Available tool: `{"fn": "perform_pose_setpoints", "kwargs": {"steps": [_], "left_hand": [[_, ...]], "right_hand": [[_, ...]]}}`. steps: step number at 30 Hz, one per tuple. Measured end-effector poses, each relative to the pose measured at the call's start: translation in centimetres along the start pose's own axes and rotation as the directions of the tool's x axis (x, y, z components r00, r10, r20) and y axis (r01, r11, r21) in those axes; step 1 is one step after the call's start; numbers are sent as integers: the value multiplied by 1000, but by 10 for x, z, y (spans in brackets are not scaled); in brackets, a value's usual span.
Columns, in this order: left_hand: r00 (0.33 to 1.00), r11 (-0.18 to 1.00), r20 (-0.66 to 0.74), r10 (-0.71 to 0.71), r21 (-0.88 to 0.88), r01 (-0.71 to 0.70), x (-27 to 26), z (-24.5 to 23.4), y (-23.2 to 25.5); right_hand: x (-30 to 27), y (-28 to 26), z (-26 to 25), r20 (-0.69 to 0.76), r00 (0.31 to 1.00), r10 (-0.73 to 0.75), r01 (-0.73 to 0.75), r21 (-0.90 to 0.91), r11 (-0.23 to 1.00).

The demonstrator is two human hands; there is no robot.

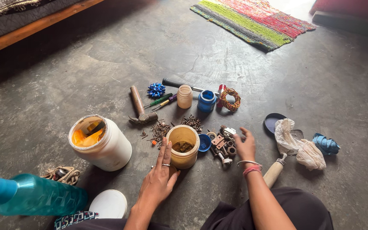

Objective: The person sits on the floor and sorts various metal hardware items, including screws, nuts, and bolts, from a pile into a small container. They handle the items one by one, occasionally picking up and placing down other tools and containers nearby.

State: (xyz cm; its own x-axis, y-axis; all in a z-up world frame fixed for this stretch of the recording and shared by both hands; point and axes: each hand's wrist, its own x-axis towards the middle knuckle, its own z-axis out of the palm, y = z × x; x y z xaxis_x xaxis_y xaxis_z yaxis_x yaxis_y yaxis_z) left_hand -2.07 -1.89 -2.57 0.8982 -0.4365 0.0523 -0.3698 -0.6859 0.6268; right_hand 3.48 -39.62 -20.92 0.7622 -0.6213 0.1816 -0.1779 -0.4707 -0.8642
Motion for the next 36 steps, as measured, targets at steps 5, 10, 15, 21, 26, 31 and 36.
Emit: {"fn": "perform_pose_setpoints", "kwargs": {"steps": [5, 10, 15, 21, 26, 31, 36], "left_hand": [[999, 1000, -27, 29, -11, -29, 0, -2, 2], [996, 998, -54, 68, 11, -68, 0, -2, 1], [997, 998, -45, 64, 3, -64, 1, -1, 1], [995, 996, -57, 84, -2, -84, 2, 0, 1], [995, 996, -61, 84, -16, -85, 2, 2, 0], [996, 997, -47, 71, 5, -71, 2, 1, -1], [995, 996, -55, 88, -4, -88, 2, -1, 0]], "right_hand": [[-19, -25, 8, 74, 974, -215, 227, -295, 928], [-23, -38, 9, 117, 984, -132, 166, -360, 918], [-22, -42, 8, 37, 993, -113, 119, -333, 935], [-21, -54, 1, -10, 999, -50, 44, -331, 943], [-24, -59, 0, -27, 997, -71, 62, -245, 968], [-20, -57, 1, -26, 998, 54, -57, -153, 987], [-18, -90, -5, -81, 996, 24, -15, 101, 995]]}}
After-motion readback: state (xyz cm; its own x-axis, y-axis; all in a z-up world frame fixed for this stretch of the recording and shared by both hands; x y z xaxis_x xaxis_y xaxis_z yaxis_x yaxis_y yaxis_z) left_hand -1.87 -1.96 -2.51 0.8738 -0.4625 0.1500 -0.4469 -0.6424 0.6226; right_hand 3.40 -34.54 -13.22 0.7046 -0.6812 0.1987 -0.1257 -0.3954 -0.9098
